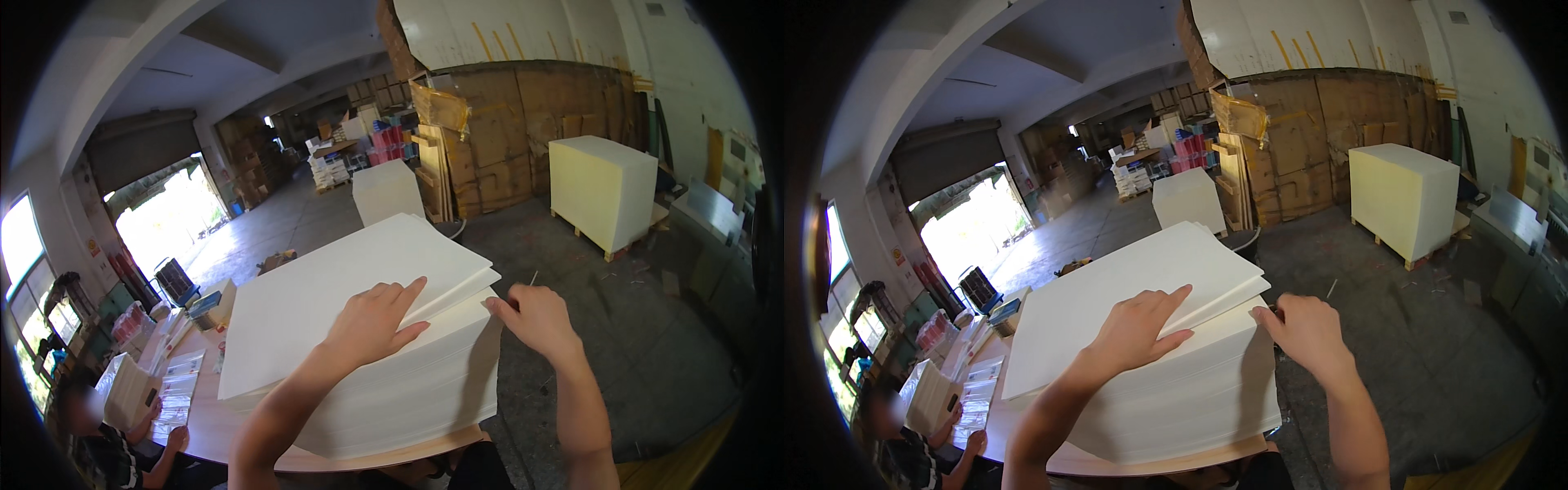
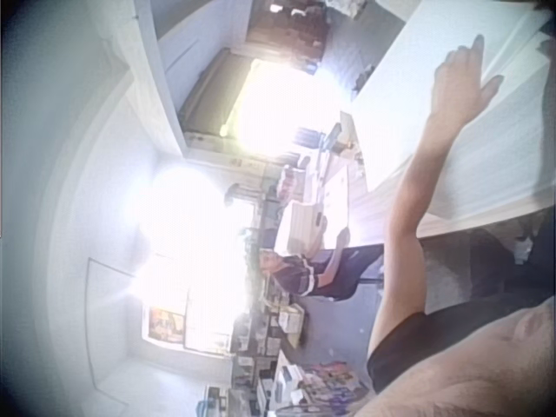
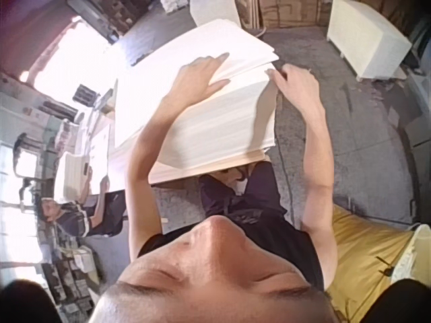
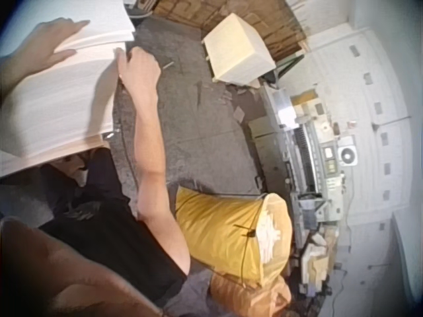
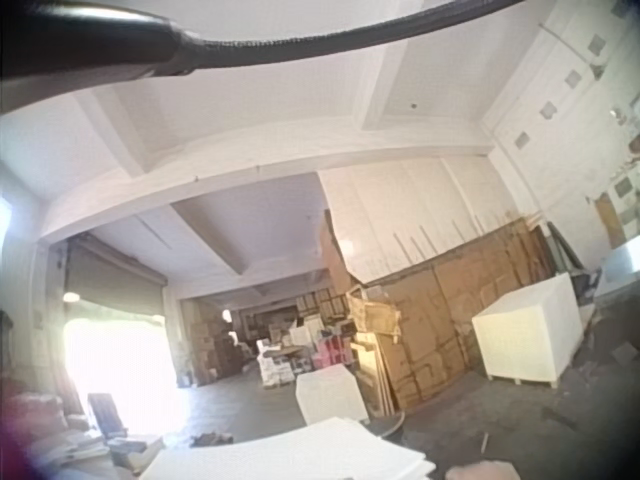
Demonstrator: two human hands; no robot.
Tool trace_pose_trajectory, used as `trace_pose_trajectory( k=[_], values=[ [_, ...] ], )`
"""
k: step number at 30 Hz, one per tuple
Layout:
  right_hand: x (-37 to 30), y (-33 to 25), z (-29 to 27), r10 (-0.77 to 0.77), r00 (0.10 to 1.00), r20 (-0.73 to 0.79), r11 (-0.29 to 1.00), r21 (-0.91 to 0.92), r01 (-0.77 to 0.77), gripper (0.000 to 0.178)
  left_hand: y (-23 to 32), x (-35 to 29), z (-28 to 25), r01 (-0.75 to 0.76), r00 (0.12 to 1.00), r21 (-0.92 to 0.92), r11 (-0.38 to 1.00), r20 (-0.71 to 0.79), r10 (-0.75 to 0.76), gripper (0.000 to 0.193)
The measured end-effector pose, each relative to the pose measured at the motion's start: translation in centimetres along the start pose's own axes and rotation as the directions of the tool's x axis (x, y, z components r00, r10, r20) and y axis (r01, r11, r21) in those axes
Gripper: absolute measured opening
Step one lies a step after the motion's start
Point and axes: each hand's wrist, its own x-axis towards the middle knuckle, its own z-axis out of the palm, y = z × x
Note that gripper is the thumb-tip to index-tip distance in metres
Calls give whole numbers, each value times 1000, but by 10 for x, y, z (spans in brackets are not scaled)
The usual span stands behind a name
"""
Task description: The person counts and separates stacks of large white paper sheets by hand from a larger pile on a desk, placing smaller sorted batches to the side.
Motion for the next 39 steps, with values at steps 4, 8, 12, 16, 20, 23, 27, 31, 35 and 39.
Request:
trace_pose_trajectory(
  k=[4, 8, 12, 16, 20, 23, 27, 31, 35, 39],
  values=[
    [25, -20, -12, -19, 996, -83, 940, 338, 47, 48, 9, 10, -17, 168, 968, -39, 985, 195, -158, 55],
    [42, -26, 31, 41, 986, -163, 811, 582, 63, 46, 0, 14, -21, 61, 997, -221, 973, 64, -48, 43],
    [47, -37, 13, 236, 948, 216, 272, 922, -277, 38, -15, 8, -19, 87, 992, -295, 952, 113, -56, 39],
    [55, -27, 28, 222, 944, 244, 49, 964, -261, 38, -10, 8, -33, 132, 983, -327, 936, 163, -82, 56],
    [50, -28, 25, 201, 935, 290, -61, 957, -284, 37, -9, 5, -30, 129, 982, -314, 941, 174, -77, 71],
    [48, -23, 27, 180, 940, 291, -56, 957, -286, 38, -14, 7, -30, 156, 974, -372, 915, 210, -81, 72],
    [51, -24, 28, 181, 939, 294, -41, 956, -292, 40, -22, 7, -32, 135, 975, -390, 911, 216, -52, 68],
    [46, -27, 10, 236, 924, 299, 41, 947, -317, 44, -21, 14, -33, 161, 966, -395, 905, 252, -62, 51],
    [53, -25, 36, 185, 983, 2, 541, 835, -103, 39, -12, 10, -27, 154, 988, -459, 875, 93, -125, 45],
    [53, -25, 28, 203, 950, 238, 109, 959, -263, 37, -9, 9, -33, 152, 980, -422, 894, 184, -80, 40]
  ],
)
